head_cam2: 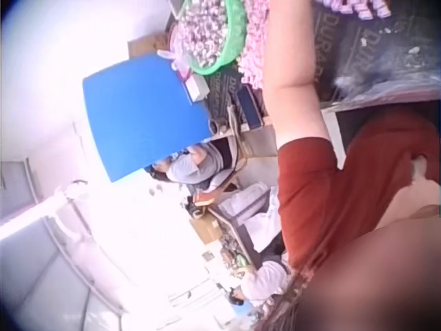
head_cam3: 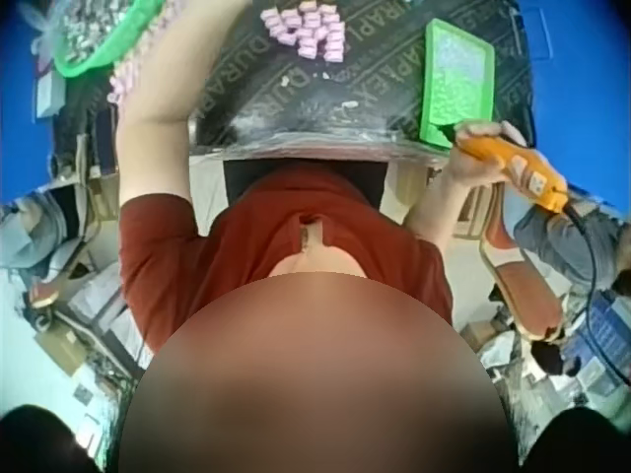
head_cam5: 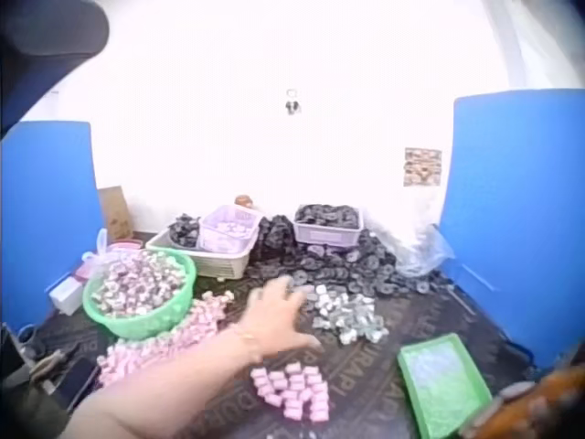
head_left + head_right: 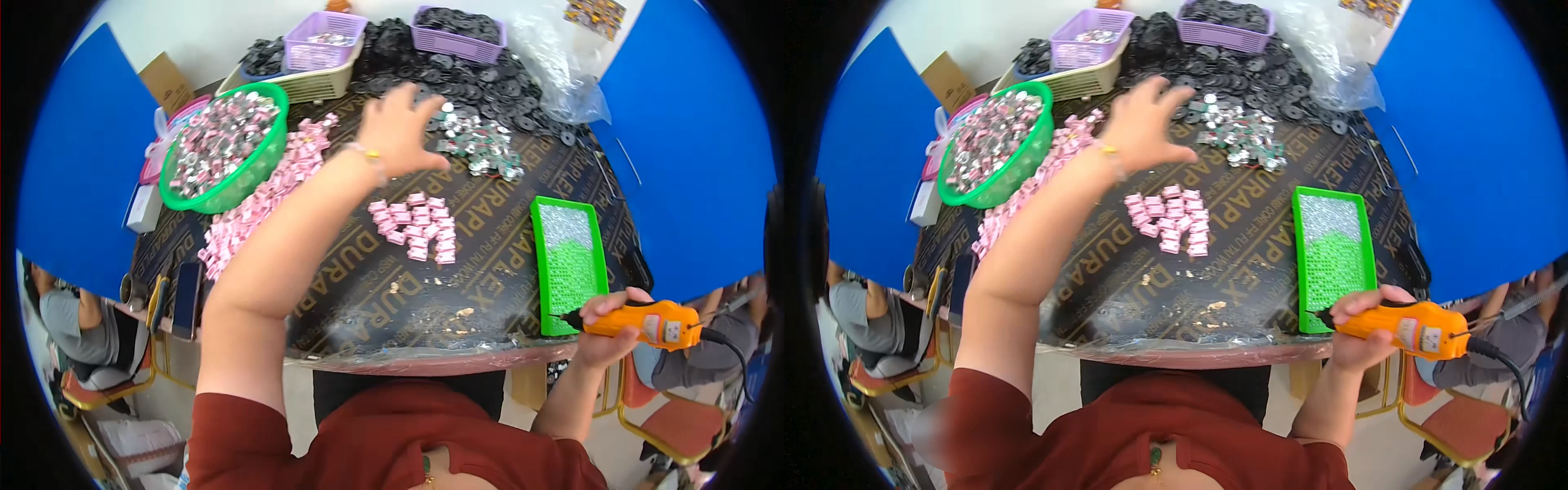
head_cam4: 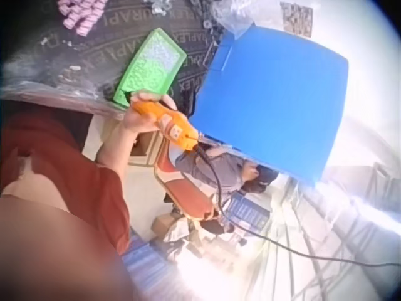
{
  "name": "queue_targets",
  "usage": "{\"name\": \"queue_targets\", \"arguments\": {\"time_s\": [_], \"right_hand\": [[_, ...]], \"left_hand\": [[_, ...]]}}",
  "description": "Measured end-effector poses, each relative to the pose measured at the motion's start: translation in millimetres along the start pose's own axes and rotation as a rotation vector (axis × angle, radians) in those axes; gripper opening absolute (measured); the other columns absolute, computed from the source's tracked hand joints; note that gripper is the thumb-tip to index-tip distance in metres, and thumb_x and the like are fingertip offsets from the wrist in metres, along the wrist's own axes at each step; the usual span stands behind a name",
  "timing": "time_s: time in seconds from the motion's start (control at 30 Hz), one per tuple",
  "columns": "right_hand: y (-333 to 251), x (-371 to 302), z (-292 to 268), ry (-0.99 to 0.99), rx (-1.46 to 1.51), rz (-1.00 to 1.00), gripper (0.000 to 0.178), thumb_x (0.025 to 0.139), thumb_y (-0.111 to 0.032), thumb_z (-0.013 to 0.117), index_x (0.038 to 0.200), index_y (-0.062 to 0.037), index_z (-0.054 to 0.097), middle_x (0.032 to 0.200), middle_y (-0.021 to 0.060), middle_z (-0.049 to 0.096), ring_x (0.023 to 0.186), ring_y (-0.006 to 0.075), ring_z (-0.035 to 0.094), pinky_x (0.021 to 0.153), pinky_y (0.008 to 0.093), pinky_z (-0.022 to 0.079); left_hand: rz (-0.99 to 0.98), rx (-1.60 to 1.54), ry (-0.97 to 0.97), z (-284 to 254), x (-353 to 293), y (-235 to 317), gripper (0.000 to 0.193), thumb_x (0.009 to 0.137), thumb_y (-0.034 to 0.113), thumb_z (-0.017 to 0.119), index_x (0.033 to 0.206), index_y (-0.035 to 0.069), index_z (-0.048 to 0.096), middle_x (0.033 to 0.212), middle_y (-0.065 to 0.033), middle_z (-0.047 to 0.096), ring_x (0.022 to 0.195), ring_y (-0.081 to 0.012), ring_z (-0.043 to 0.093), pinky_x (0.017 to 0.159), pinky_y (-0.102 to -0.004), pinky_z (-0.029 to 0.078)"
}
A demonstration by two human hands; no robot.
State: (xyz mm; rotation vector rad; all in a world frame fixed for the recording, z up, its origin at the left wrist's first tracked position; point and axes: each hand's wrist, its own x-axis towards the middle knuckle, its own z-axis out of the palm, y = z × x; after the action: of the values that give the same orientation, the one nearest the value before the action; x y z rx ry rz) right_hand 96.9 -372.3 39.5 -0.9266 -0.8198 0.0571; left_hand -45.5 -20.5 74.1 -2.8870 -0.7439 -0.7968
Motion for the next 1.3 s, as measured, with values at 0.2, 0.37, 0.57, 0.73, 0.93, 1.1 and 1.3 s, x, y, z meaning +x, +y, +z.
{"name": "queue_targets", "arguments": {"time_s": [0.2, 0.37, 0.57, 0.73, 0.93, 1.1, 1.3], "right_hand": [[4, -8, 10, -0.076, 0.038, -0.033, 0.063, 0.08, -0.049, 0.068, 0.112, -0.0021, 0.039, 0.07, 0.0133, 0.057, 0.051, 0.019, 0.054, 0.046, 0.0279, 0.048], [4, -9, -4, -0.032, 0.014, -0.003, 0.063, 0.081, -0.051, 0.067, 0.113, -0.0038, 0.039, 0.07, 0.0122, 0.057, 0.051, 0.0187, 0.054, 0.047, 0.0284, 0.048], [10, -4, 2, -0.046, 0.046, 0.016, 0.063, 0.081, -0.052, 0.065, 0.113, -0.0048, 0.039, 0.071, 0.0109, 0.057, 0.053, 0.019, 0.055, 0.048, 0.0282, 0.049], [13, 1, 11, -0.099, 0.086, -0.01, 0.063, 0.081, -0.052, 0.065, 0.113, -0.0044, 0.04, 0.071, 0.0111, 0.058, 0.052, 0.0188, 0.055, 0.048, 0.028, 0.048], [9, 4, 5, -0.028, 0.027, -0.017, 0.064, 0.081, -0.056, 0.064, 0.112, -0.0053, 0.041, 0.068, 0.0091, 0.055, 0.052, 0.0176, 0.053, 0.046, 0.0267, 0.046], [10, 3, -7, -0.031, 0.022, -0.033, 0.064, 0.082, -0.055, 0.063, 0.116, -0.0059, 0.043, 0.071, 0.0082, 0.055, 0.05, 0.0154, 0.051, 0.046, 0.0263, 0.045], [16, 3, 1, -0.137, 0.073, -0.051, 0.057, 0.087, -0.05, 0.06, 0.118, -0.0045, 0.043, 0.074, 0.0105, 0.057, 0.051, 0.0157, 0.052, 0.047, 0.0263, 0.044]], "left_hand": [[-0.059, -0.055, -0.386, 93, 68, 63, 0.105, 0.052, 0.066, 0.076, 0.142, 0.031, 0.035, 0.135, -0.0157, 0.037, 0.128, -0.0342, 0.034, 0.097, -0.0539, 0.034], [-0.079, -0.112, -0.459, 128, 81, 80, 0.068, 0.063, 0.046, 0.07, 0.125, 0.023, 0.052, 0.122, -0.0151, 0.045, 0.12, -0.0353, 0.039, 0.095, -0.0505, 0.04], [0.164, -0.291, -0.053, 166, 67, 65, 0.043, 0.066, 0.024, 0.069, 0.107, 0.015, 0.06, 0.104, -0.0169, 0.053, 0.103, -0.0377, 0.048, 0.087, -0.0427, 0.045], [-0.038, -0.534, -0.009, 125, 72, 41, 0.04, 0.064, 0.023, 0.07, 0.101, 0.012, 0.061, 0.09, -0.0172, 0.056, 0.089, -0.0357, 0.055, 0.082, -0.0421, 0.046], [-0.085, -0.568, 0.149, -22, 35, -19, 0.038, 0.068, 0.017, 0.066, 0.104, 0.008, 0.059, 0.092, -0.007, 0.063, 0.086, -0.0158, 0.058, 0.08, -0.029, 0.046], [-0.125, -0.276, 0.166, -86, -53, -60, 0.035, 0.072, 0.009, 0.063, 0.106, 0.005, 0.057, 0.099, -0.0074, 0.062, 0.091, -0.0157, 0.058, 0.083, -0.0287, 0.045], [-0.337, -0.251, -0.234, -79, -153, -81, 0.06, 0.069, 0.031, 0.079, 0.12, 0.008, 0.057, 0.115, -0.0172, 0.053, 0.106, -0.0315, 0.054, 0.094, -0.0381, 0.042]]}}
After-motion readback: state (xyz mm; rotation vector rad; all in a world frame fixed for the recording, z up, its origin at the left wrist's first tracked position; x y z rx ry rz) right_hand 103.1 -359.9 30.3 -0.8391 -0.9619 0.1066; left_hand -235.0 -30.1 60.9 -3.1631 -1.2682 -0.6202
